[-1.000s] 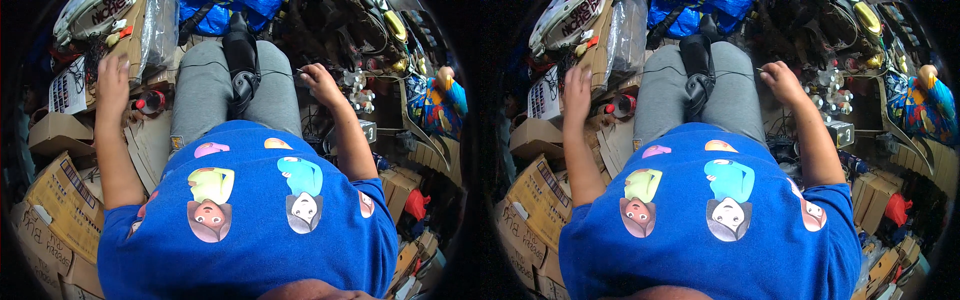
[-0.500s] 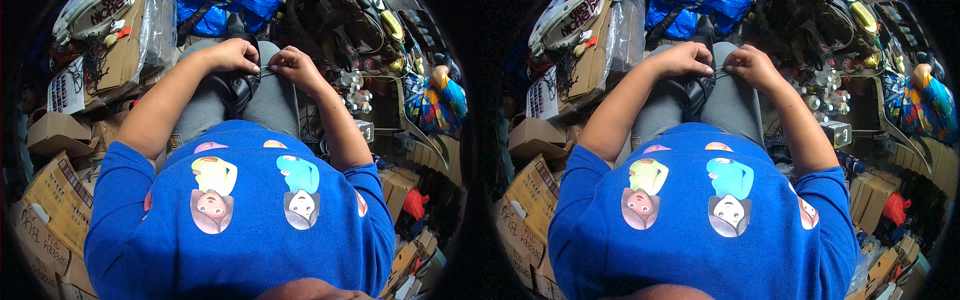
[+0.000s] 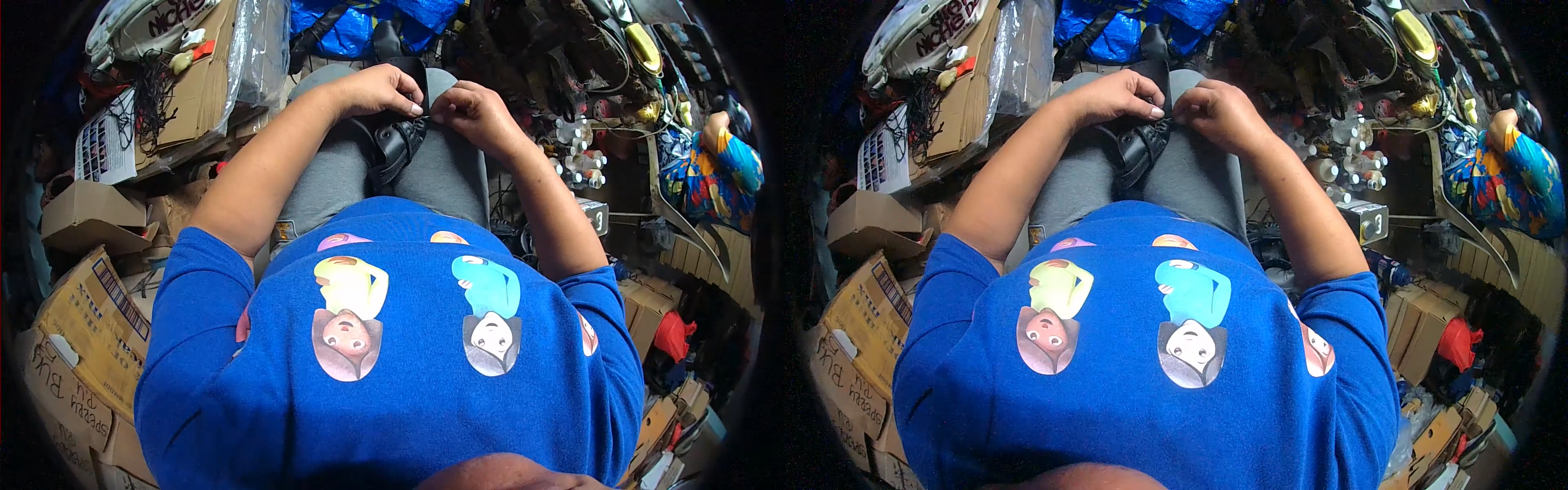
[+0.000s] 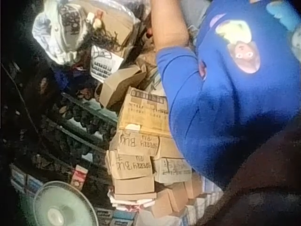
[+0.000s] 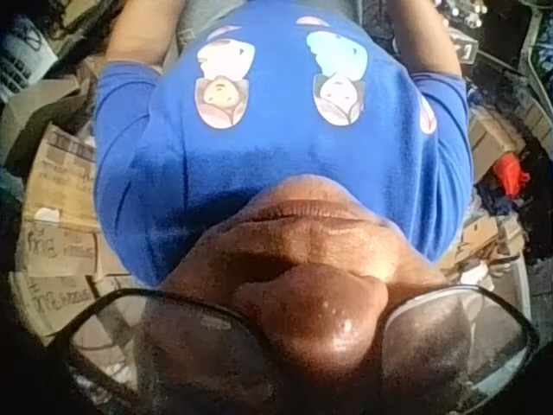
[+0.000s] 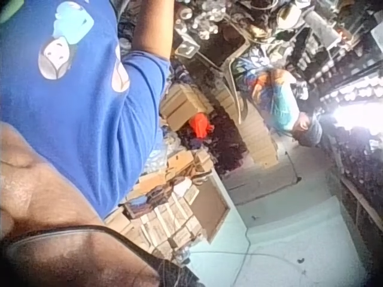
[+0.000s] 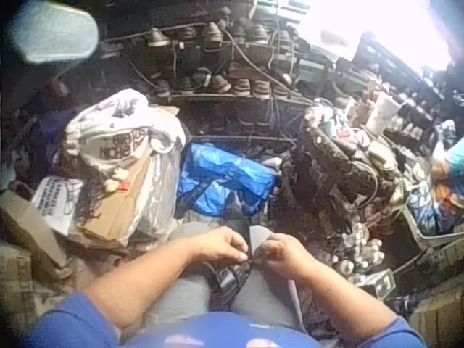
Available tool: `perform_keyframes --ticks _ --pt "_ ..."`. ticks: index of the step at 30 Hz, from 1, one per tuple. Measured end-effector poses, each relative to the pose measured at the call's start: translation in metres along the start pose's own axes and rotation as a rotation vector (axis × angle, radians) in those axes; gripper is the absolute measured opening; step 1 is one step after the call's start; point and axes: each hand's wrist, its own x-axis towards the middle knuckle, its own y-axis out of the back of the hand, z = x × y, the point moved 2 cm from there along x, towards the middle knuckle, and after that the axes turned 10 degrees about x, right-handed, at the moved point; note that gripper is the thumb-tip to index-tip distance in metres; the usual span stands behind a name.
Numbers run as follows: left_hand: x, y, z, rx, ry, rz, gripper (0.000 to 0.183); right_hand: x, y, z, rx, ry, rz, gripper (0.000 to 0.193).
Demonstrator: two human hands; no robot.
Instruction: Lacing up a black shoe while holding it on the lap.
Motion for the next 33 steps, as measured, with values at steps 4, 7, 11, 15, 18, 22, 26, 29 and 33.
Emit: perform_keyframes --ticks 4,7,11,15,18,22,26,29,33 --pt "-0.001 0.000 -0.004 -0.089 -0.006 0.009 0.024 -0.013 -0.010 -0.001 0.063 -0.051 0.124 0.020" --pt "-0.001 0.002 -0.004 -0.085 0.004 -0.055 0.026 -0.020 -0.015 -0.010 -0.013 -0.037 0.146 0.021" --pt "-0.001 0.004 -0.002 -0.040 0.020 -0.097 0.031 -0.023 -0.017 -0.020 -0.210 0.070 0.135 0.020" --pt "0.002 0.005 -0.005 0.060 -0.008 -0.128 0.034 -0.021 -0.017 -0.044 -0.507 0.087 -0.009 0.015" --pt "0.002 0.005 -0.004 0.026 0.020 -0.166 0.035 -0.016 -0.016 -0.062 -0.636 0.131 -0.104 0.014" --pt "-0.001 0.012 0.003 0.190 -0.043 -0.223 0.033 0.004 -0.014 -0.065 -0.702 0.202 -0.215 0.013" --pt "0.013 0.014 -0.005 0.212 -0.068 -0.106 0.035 0.021 -0.015 -0.047 -0.691 0.182 -0.286 0.013" --pt "0.010 0.012 -0.001 0.437 -0.097 0.282 0.044 0.019 -0.013 -0.021 -0.319 -0.018 -0.219 0.020" --pt "-0.036 -0.004 0.016 0.710 -0.047 0.716 0.057 0.004 -0.004 -0.010 0.241 -0.362 -0.074 0.021"
